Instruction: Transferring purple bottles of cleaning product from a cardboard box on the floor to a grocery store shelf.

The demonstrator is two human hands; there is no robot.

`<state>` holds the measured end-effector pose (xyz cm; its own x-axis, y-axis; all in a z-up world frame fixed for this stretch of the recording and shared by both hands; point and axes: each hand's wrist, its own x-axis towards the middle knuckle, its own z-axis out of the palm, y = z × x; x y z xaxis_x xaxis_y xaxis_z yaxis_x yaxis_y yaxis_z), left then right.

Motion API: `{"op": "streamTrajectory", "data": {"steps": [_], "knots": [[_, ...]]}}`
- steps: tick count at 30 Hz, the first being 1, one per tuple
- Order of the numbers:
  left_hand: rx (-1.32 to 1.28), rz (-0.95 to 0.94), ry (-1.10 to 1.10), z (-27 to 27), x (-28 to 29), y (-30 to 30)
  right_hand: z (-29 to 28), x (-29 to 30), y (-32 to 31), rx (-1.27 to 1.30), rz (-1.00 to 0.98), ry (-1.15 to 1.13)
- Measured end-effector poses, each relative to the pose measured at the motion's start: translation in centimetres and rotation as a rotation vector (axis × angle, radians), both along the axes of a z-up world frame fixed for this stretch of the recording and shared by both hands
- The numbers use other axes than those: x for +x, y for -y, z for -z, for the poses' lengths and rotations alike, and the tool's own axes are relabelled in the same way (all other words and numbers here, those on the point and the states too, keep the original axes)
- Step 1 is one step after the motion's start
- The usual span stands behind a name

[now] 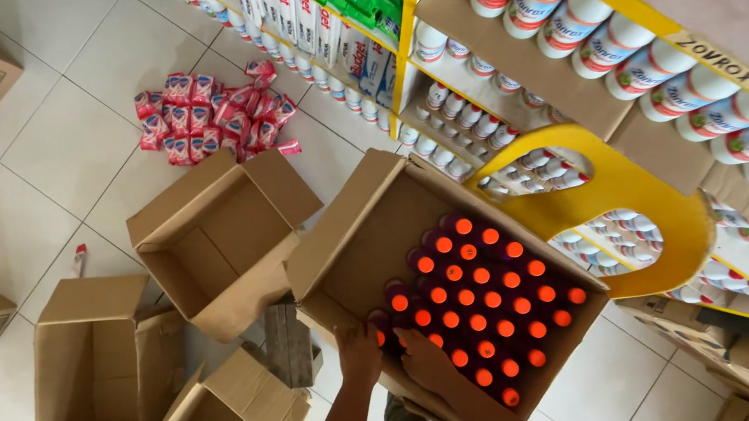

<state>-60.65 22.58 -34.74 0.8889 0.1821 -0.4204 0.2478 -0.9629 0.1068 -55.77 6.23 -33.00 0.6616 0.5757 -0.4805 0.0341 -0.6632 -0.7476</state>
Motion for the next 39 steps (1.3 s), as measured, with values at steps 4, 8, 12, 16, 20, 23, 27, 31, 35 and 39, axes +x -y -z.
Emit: {"op": "streamTrajectory", "data": {"steps": [4, 8, 12, 16, 20, 23, 27, 31, 35, 39], "knots": [[-0.113, -0.033, -0.201, -1.6, 1.5, -0.2, 5.0, -1.4, -3.0, -0.017, -0.031, 0.055], [-0.023, 0.025, -0.067, 3.1, -0.2, -0.9, 4.7, -1.7, -3.7, -0.091, -0.028, -0.037], [-0.129, 0.064, 0.055, 1.9, -0.4, -1.8, 2.1, -2.0, -3.5, -0.016, 0.078, -0.075], [-0.257, 0.015, -0.048, -1.4, 1.0, -2.5, -3.2, -0.7, -3.1, 0.082, 0.176, -0.149], [-0.365, -0.024, -0.034, -9.8, 4.5, -3.2, -6.6, 1.3, -1.5, 0.172, 0.172, -0.087], [-0.353, 0.005, 0.034, -16.1, 7.3, -3.2, -7.4, 2.7, -0.6, 0.135, 0.152, -0.054], [-0.381, 0.054, 0.115, -21.7, 10.3, -1.7, -12.1, 5.2, 0.8, 0.169, 0.211, -0.020], [-0.429, 0.117, 0.179, -25.1, 12.6, 1.2, -12.5, 6.7, 4.2, 0.351, 0.283, -0.107], [-0.458, 0.238, 0.226, -27.6, 14.3, 4.1, -13.6, 7.4, 8.4, 0.475, 0.270, -0.125], [-0.565, 0.352, 0.339, -30.9, 16.1, 7.2, -16.5, 8.8, 11.9, 0.526, 0.288, -0.088]]}}
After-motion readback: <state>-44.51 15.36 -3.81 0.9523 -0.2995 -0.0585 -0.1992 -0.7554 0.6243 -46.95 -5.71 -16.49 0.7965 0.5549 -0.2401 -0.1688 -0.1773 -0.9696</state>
